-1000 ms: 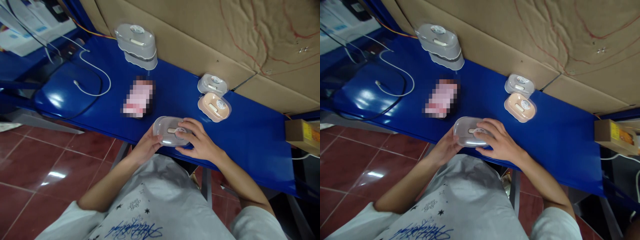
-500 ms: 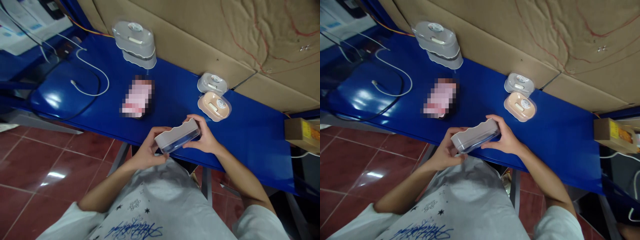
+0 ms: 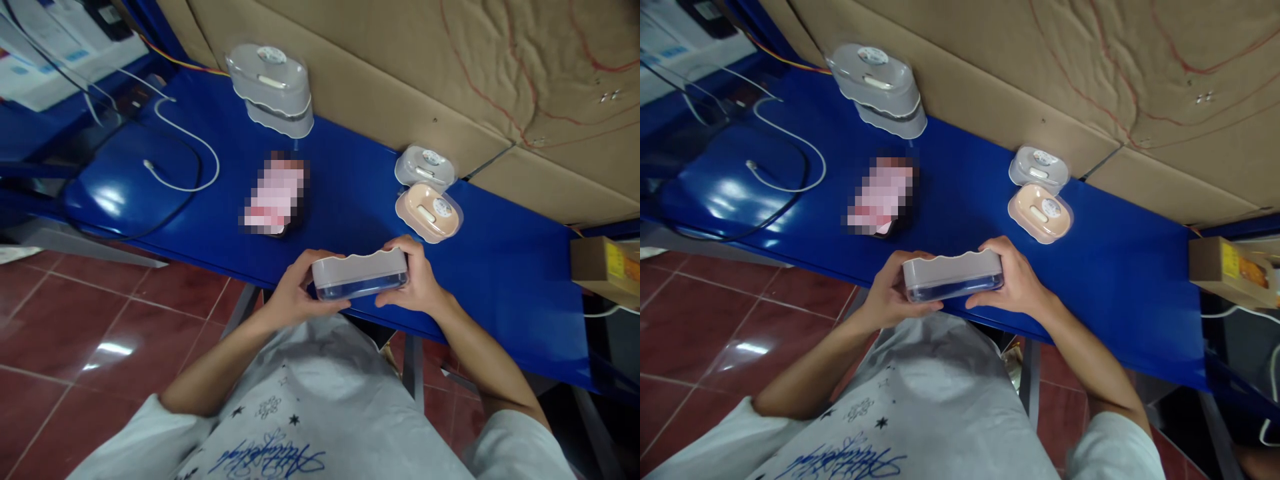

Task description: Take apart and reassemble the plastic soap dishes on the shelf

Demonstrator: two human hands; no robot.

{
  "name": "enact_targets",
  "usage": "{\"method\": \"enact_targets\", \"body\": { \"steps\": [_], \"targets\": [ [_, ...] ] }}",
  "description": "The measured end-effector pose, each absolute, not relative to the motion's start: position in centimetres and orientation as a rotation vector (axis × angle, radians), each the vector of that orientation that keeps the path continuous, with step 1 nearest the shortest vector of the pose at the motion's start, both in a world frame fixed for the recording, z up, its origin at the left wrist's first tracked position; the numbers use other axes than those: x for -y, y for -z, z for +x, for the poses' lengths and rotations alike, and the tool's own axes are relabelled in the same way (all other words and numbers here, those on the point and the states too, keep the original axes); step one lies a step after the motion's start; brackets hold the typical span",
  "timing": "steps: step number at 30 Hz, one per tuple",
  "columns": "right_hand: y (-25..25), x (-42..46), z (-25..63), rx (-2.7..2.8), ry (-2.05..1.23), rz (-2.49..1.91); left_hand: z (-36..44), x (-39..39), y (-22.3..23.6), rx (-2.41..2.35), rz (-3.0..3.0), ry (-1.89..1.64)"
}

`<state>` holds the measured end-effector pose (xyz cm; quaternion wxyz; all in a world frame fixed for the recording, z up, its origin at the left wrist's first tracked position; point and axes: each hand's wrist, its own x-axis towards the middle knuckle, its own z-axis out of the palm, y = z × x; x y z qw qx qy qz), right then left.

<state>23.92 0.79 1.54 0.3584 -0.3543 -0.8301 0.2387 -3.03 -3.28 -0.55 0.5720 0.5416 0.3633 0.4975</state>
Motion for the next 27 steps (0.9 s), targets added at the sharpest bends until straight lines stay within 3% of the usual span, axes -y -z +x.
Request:
{"method": "enact_targets", "body": {
  "steps": [11,19,27],
  "targets": [
    [-2.0,0.0,23.6,1.930,-0.533,-0.978,-2.0,2.8,0.8,-0.774,1.225,-1.101],
    [-1.9,-0.5,23.1,1.723,-0.804,-1.259,-1.6,2.2,1.8,-0.797,1.158,-1.159],
    [-2.3,-0.9,23.3,2.328,-0.431,-0.968,-1.2,0.7,1.5,-0.887,0.852,-1.211]
  ]
}}
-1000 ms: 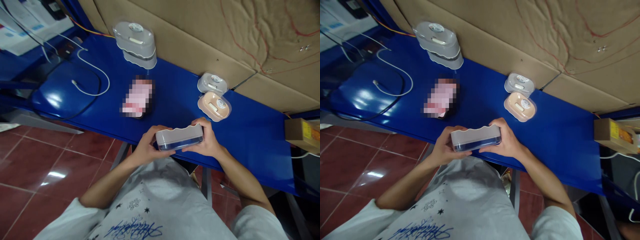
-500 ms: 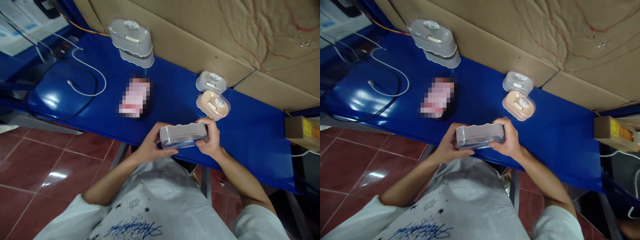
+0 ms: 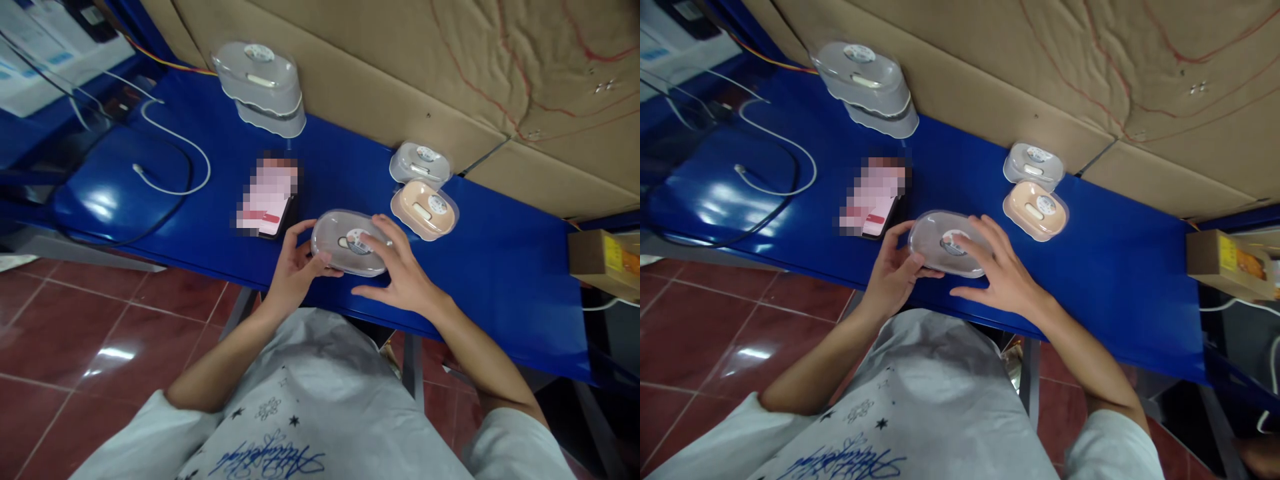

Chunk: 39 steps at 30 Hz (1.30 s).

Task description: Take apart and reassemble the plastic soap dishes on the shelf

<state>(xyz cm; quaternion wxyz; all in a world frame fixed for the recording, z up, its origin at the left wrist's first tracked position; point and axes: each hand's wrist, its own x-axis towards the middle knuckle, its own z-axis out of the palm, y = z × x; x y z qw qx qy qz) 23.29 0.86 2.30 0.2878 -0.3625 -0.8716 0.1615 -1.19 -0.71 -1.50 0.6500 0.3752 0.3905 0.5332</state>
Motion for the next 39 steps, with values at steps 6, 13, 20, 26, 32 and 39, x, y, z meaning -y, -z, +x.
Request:
{"method": "enact_targets", "body": {
  "steps": [6,13,20,26,32,39],
  "targets": [
    [-1.7,-1.6,23.8,2.391,-0.348,-0.926,-1.4,0.7,1.4,-0.900,0.855,-1.154],
    [-1.6,-2.0,24.2,2.373,-0.431,-1.002,-1.2,1.6,2.2,-1.064,1.364,-1.151],
    [-1.8,-1.9,24.2,2.495,-0.319,-1.000,-0.2,3.1,2.2,-1.299,2.026,-1.474],
    [-2.1,0.0,22.6,2.522,0.067,-0.741,-0.4,3.2,3.6,-1.288,2.017,-1.712],
    [-1.4,0.6,21.3,2.689,0.209,-0.720,-0.4,3.3,3.4,-1.255,2.116,-1.739],
    [-2.0,-0.7,21.8,2.534,0.030,-1.285,-0.4,3.8,2.1,-1.266,2.083,-1.572]
  ]
}}
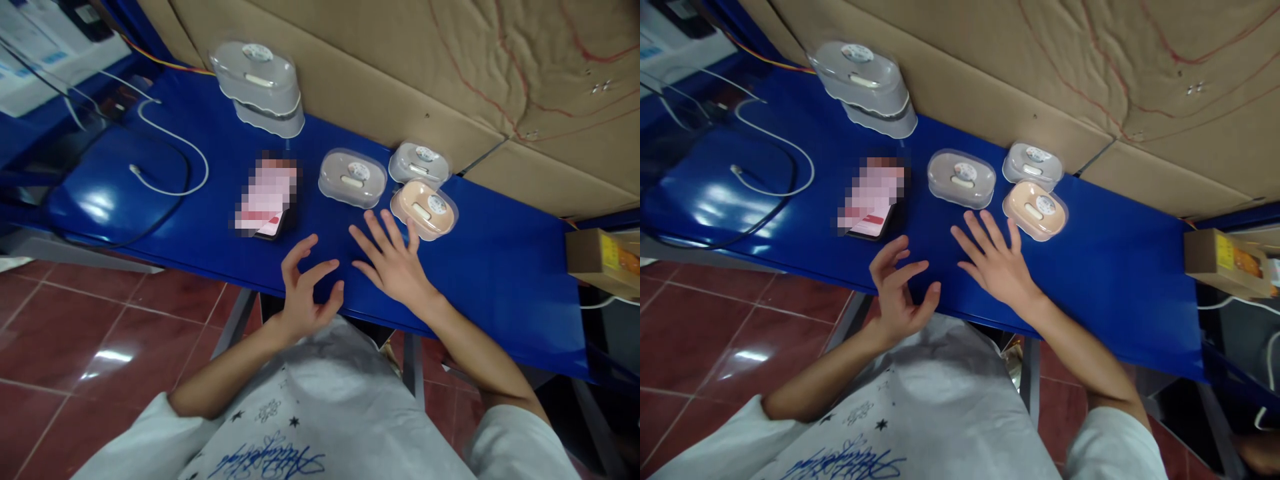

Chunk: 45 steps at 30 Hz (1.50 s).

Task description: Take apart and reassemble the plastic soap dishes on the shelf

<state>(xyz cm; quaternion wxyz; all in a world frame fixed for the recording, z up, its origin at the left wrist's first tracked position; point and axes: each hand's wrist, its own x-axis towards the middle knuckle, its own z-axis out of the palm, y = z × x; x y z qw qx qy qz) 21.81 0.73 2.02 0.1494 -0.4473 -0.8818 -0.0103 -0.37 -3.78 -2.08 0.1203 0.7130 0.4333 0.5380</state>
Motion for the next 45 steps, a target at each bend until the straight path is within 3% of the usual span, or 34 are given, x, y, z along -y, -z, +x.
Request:
{"method": "enact_targets", "body": {
  "steps": [6,11,15,22,31,39,45],
  "targets": [
    [-3.4,-2.7,26.0,2.145,0.248,-1.652,-0.5,3.5,1.1,-1.199,2.084,-1.361],
    [-3.2,-4.2,28.3,2.134,0.169,-1.846,-0.4,3.0,0.7,-1.136,1.967,-1.270],
    [-4.0,-3.5,27.4,2.327,0.061,-1.686,-0.5,2.5,1.0,-1.132,1.911,-1.220],
    [-3.6,-1.5,24.9,2.496,-0.350,-1.009,-0.4,2.0,2.0,-1.175,1.986,-1.084],
    [-3.4,-2.0,25.4,2.403,-0.553,-0.941,0.1,2.0,2.3,-1.200,2.034,-1.064],
    [-1.4,-5.0,28.3,2.289,-0.251,-1.394,-1.1,2.0,1.6,-1.068,1.846,-1.050],
    [-1.4,-5.3,28.5,2.274,-0.179,-1.485,-1.7,1.6,1.7,-0.900,1.745,-1.159]
  ]
}}
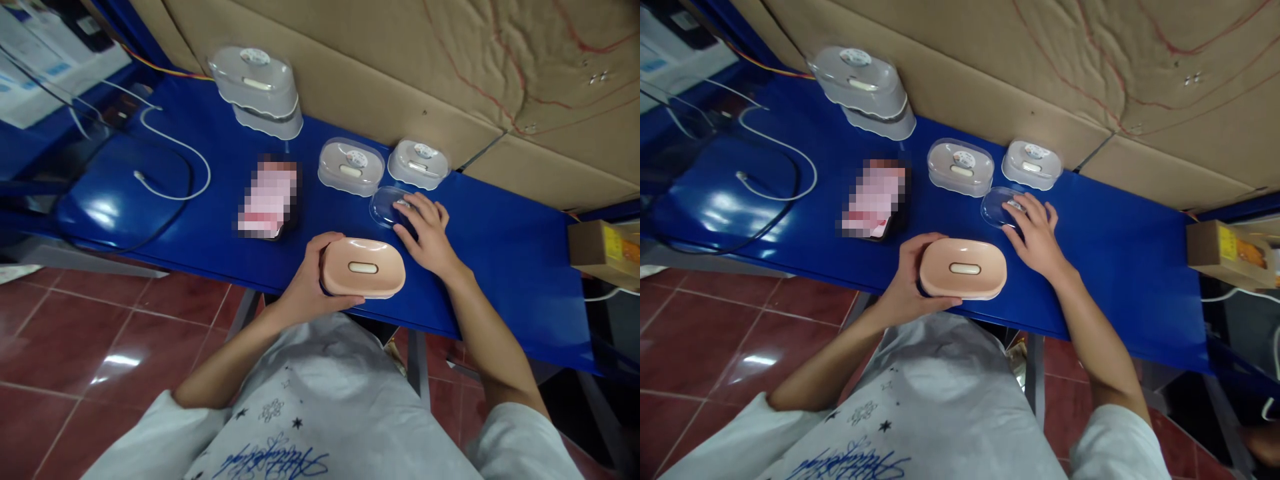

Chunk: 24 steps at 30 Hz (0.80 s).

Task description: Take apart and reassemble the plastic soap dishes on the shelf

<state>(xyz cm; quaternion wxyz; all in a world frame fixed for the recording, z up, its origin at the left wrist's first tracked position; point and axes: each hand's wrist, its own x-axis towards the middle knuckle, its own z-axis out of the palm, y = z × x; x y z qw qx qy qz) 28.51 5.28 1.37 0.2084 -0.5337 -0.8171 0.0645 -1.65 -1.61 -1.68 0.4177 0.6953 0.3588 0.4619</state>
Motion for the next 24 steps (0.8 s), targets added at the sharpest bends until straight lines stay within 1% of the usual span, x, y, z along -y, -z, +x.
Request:
{"method": "enact_targets", "body": {
  "steps": [2,5,8,15,19,24],
  "targets": [
    [-2.2,-4.6,27.7,2.298,-0.280,-1.313,-1.6,1.5,1.8,-0.902,1.707,-1.171],
    [-3.4,-3.0,25.9,2.353,-0.532,-0.895,-1.6,1.5,2.1,-0.916,1.637,-1.207],
    [-3.8,-1.6,24.3,2.370,-0.598,-0.725,-1.6,1.5,2.3,-0.921,1.590,-1.246],
    [-3.6,-1.0,23.0,2.199,-0.742,-0.785,-1.7,1.2,2.2,-0.912,1.529,-1.212],
    [-3.7,-1.3,23.6,2.044,-0.829,-0.893,-1.6,1.4,2.3,-0.900,1.499,-1.181],
    [-3.5,-2.6,25.2,1.915,-0.689,-1.056,-1.8,1.6,2.5,-0.888,1.586,-1.176]
  ]
}}
